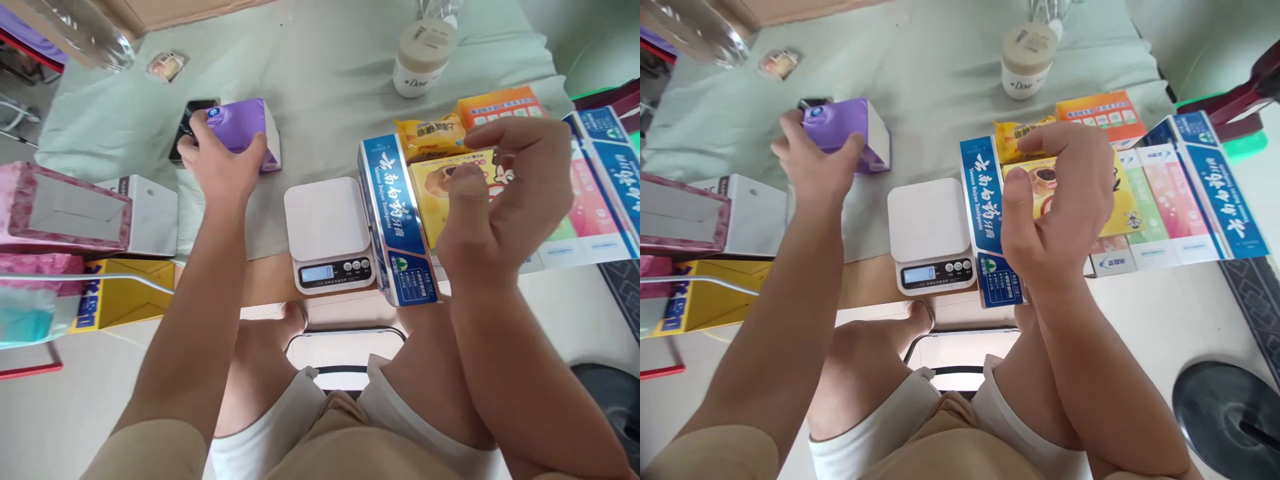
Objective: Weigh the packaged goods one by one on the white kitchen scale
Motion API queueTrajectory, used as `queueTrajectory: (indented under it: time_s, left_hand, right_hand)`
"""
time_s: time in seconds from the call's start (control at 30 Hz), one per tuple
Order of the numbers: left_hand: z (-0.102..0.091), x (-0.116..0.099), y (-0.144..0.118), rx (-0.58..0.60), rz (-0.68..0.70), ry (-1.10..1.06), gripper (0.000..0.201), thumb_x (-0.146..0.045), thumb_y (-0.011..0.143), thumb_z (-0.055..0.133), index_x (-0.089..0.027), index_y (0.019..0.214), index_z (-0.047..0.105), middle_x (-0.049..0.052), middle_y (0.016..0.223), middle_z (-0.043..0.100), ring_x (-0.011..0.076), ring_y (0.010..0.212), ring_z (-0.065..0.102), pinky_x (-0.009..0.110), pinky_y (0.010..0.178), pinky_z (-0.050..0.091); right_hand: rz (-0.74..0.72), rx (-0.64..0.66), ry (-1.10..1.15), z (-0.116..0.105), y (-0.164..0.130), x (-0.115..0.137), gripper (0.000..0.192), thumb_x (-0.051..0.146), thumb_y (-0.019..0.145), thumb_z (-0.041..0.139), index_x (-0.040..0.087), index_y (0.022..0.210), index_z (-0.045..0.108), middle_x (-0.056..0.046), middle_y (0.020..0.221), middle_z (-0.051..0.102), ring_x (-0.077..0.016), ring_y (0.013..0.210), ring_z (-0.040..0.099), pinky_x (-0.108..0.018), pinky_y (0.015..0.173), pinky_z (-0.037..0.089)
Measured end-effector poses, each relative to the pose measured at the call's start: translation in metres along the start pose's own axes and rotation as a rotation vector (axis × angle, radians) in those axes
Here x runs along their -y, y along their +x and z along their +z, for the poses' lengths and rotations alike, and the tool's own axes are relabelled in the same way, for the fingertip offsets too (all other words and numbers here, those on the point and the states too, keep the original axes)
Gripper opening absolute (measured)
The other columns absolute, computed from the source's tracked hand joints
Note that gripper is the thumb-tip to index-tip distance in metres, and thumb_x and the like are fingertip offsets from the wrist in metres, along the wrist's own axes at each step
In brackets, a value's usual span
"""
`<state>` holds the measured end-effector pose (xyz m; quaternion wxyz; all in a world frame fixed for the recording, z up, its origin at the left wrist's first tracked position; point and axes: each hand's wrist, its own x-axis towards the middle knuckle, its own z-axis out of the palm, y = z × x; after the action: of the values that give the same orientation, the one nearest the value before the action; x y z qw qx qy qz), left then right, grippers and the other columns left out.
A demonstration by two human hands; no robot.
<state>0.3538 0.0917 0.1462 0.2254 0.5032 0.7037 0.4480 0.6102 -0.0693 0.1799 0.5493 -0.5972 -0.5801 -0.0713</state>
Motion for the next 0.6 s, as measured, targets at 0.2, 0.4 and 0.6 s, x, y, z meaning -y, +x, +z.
queueTrajectory:
  time_s: [0.2,0.4,0.6]
  left_hand:
    - [0.025,0.011,0.022,-0.018,-0.126,0.037,0.096,-0.027,0.047,0.103,-0.023,0.128,0.05,0.011,0.155,0.022,0.0505,0.156,0.002,0.069,0.129,0.001]
    - [0.025,0.039,0.026,0.029,-0.028,-0.13,0.09,-0.021,0.049,0.096,-0.029,0.124,0.047,0.004,0.155,0.023,0.0495,0.159,-0.011,0.069,0.129,-0.005]
    - [0.007,0.043,0.0,0.117,0.094,-0.05,0.09,-0.031,0.048,0.098,-0.027,0.126,0.053,0.007,0.149,0.037,0.0476,0.159,0.012,0.069,0.131,0.004]
  right_hand:
    - [-0.007,0.176,0.017,0.004,0.006,0.018,0.012,0.027,0.093,0.049,0.025,0.101,0.058,-0.005,0.102,0.071,-0.0241,0.105,0.069,-0.049,0.099,0.054]
    - [0.039,0.326,-0.073,0.0,0.006,0.01,0.014,0.026,0.093,0.051,0.025,0.104,0.06,-0.008,0.107,0.07,-0.0254,0.108,0.068,-0.05,0.101,0.055]
    - [0.052,0.406,-0.066,0.0,0.004,-0.001,0.019,0.031,0.09,0.054,0.023,0.103,0.066,-0.009,0.105,0.072,-0.0233,0.095,0.068,-0.046,0.091,0.057]
